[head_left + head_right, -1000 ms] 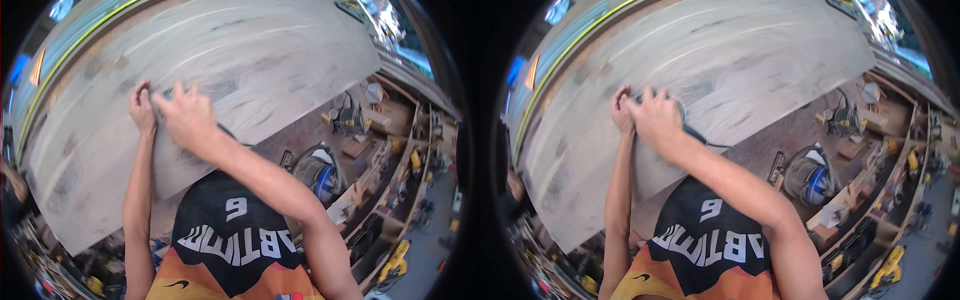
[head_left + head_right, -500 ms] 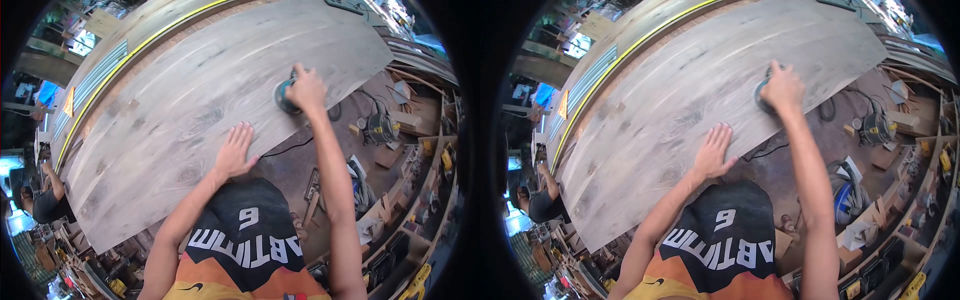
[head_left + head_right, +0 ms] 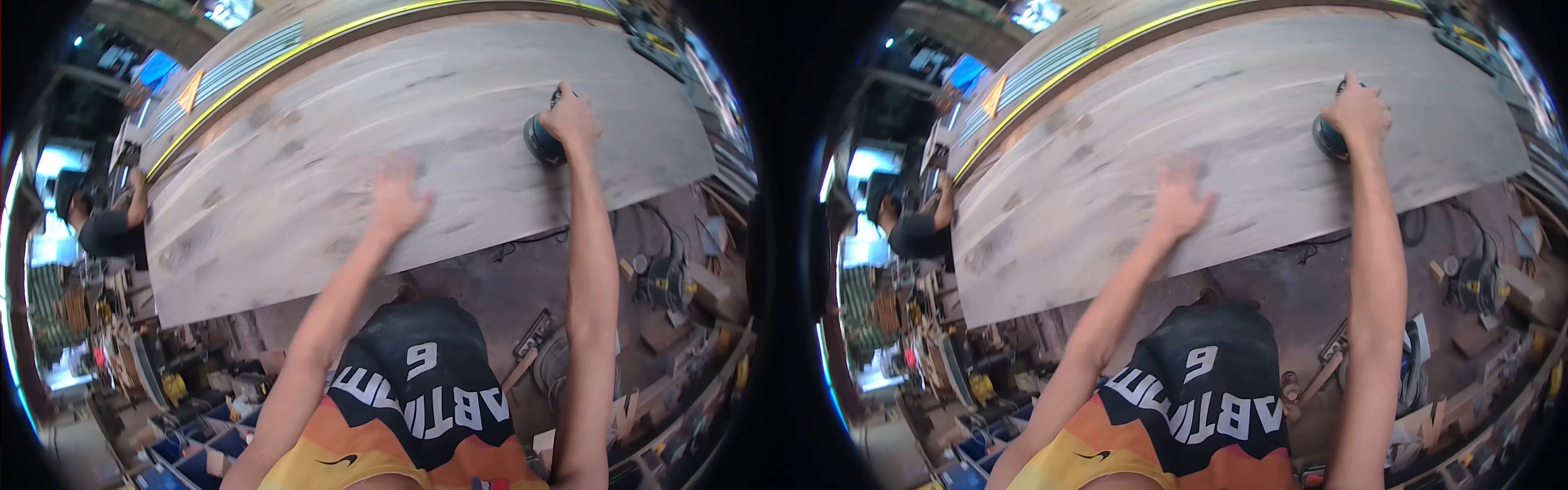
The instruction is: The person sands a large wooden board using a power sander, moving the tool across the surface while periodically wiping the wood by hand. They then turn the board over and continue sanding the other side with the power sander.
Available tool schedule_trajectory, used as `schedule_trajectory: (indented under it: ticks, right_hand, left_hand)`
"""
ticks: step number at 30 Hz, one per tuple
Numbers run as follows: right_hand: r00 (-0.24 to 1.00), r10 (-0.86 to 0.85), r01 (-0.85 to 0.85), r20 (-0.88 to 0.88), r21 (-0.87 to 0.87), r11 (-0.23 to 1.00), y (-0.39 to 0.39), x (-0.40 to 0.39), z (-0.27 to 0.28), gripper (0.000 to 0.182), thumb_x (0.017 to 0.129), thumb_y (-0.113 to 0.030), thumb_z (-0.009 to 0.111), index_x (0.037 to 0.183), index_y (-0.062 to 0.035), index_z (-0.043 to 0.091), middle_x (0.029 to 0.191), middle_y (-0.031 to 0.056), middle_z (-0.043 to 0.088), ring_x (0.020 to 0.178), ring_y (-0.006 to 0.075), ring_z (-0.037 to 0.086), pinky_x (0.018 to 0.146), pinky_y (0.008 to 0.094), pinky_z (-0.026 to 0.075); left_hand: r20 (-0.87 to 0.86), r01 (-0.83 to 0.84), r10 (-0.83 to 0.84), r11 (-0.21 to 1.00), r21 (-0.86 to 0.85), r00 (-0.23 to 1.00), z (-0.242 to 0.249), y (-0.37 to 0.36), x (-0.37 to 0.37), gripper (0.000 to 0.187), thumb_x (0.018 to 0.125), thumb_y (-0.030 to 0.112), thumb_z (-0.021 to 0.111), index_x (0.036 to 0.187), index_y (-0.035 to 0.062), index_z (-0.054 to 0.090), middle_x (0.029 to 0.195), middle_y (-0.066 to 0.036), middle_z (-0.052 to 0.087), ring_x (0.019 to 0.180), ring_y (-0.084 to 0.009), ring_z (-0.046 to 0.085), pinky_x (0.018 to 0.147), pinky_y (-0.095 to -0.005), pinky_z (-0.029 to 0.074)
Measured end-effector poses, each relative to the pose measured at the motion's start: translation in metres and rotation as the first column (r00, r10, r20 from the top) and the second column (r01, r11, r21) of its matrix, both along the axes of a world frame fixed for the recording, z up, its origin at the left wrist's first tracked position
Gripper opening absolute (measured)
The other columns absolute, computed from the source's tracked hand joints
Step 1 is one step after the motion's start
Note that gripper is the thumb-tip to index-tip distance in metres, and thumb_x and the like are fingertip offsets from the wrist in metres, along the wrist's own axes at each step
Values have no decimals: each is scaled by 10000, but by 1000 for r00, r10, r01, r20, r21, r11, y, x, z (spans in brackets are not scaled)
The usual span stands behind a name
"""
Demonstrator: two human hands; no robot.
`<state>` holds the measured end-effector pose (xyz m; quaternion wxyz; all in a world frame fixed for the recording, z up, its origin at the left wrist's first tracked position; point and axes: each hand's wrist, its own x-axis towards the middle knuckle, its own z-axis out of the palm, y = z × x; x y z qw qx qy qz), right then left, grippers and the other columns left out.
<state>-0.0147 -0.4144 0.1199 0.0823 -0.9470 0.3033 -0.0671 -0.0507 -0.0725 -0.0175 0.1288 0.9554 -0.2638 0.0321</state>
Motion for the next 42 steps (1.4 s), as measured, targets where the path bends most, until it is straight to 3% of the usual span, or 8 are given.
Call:
schedule_trajectory:
  ticks: [1, 3, 5, 9, 12, 15, 24, 42]
  right_hand:
    - [999, 29, -29, 24, -1, 1000, 12, 1, 0, 583, 777, -261, 662, 1353, -202, 585, 1263, 265, 626, 1129, 488, 654, 934, 554, 544]
    - [996, 89, -89, 2, -17, 996, 38, 3, -3, 598, 764, -259, 662, 1354, -201, 582, 1241, 290, 626, 1126, 500, 648, 934, 567, 539]
    - [987, 158, -159, -26, -32, 987, 62, -1, 0, 593, 758, -249, 672, 1340, -188, 577, 1227, 307, 616, 1106, 509, 652, 919, 569, 543]
    - [955, 289, -289, -59, 7, 957, 123, -29, 8, 552, 754, -217, 684, 1291, -158, 572, 1196, 315, 594, 1043, 520, 668, 872, 562, 560]
    - [949, 314, -314, -35, 6, 949, 168, -51, 5, 552, 749, -250, 724, 1278, -182, 581, 1147, 284, 609, 1007, 513, 674, 829, 565, 565]
    - [951, 309, -309, -25, -3, 951, 221, -79, 7, 574, 745, -273, 762, 1286, -202, 587, 1117, 255, 618, 972, 498, 679, 807, 564, 564]
    - [907, 414, -412, 75, -40, 910, 365, -110, 4, 514, 732, -267, 821, 1206, -208, 628, 1076, 192, 619, 955, 428, 669, 781, 517, 551]
    - [850, 518, -496, 91, -192, 847, 436, -69, -7, 471, 729, -298, 778, 1173, -194, 662, 1009, 209, 618, 902, 419, 670, 707, 527, 554]
  left_hand:
    - [53, 89, -87, 995, -43, 995, -3, -21, -21, 844, 946, 529, 566, 1571, 6, 348, 1624, -262, 333, 1501, -497, 270, 1251, -559, 180]
    - [-103, 212, -228, 966, -151, 968, 13, -56, -72, 843, 942, 506, 569, 1568, -11, 342, 1627, -269, 323, 1521, -465, 255, 1256, -550, 186]
    - [-101, 293, -322, 927, -233, 941, 7, -67, -110, 809, 951, 432, 583, 1564, -33, 331, 1624, -281, 315, 1533, -434, 256, 1256, -536, 205]
    - [-220, 118, -226, 902, -416, 949, 6, -12, -133, 733, 982, 330, 579, 1564, -37, 327, 1619, -289, 319, 1526, -428, 281, 1255, -516, 223]
    - [-215, 46, -111, 957, -287, 970, 16, 75, -128, 705, 1010, 342, 555, 1579, -6, 324, 1580, -290, 382, 1507, -437, 311, 1246, -536, 225]
    - [-216, -130, 109, 988, -86, 970, 7, 177, -126, 666, 1046, 376, 508, 1615, 93, 310, 1643, -260, 291, 1534, -438, 253, 1238, -581, 193]
    - [91, -337, 336, 941, -2, 937, -19, 427, -24, 750, 1021, 505, 530, 1621, 108, 316, 1664, -223, 287, 1550, -391, 244, 1258, -530, 163]
    - [213, -308, 325, 945, -108, 922, -27, 444, 12, 694, 956, 536, 626, 1525, 158, 503, 1609, -149, 422, 1510, -313, 350, 1239, -517, 230]
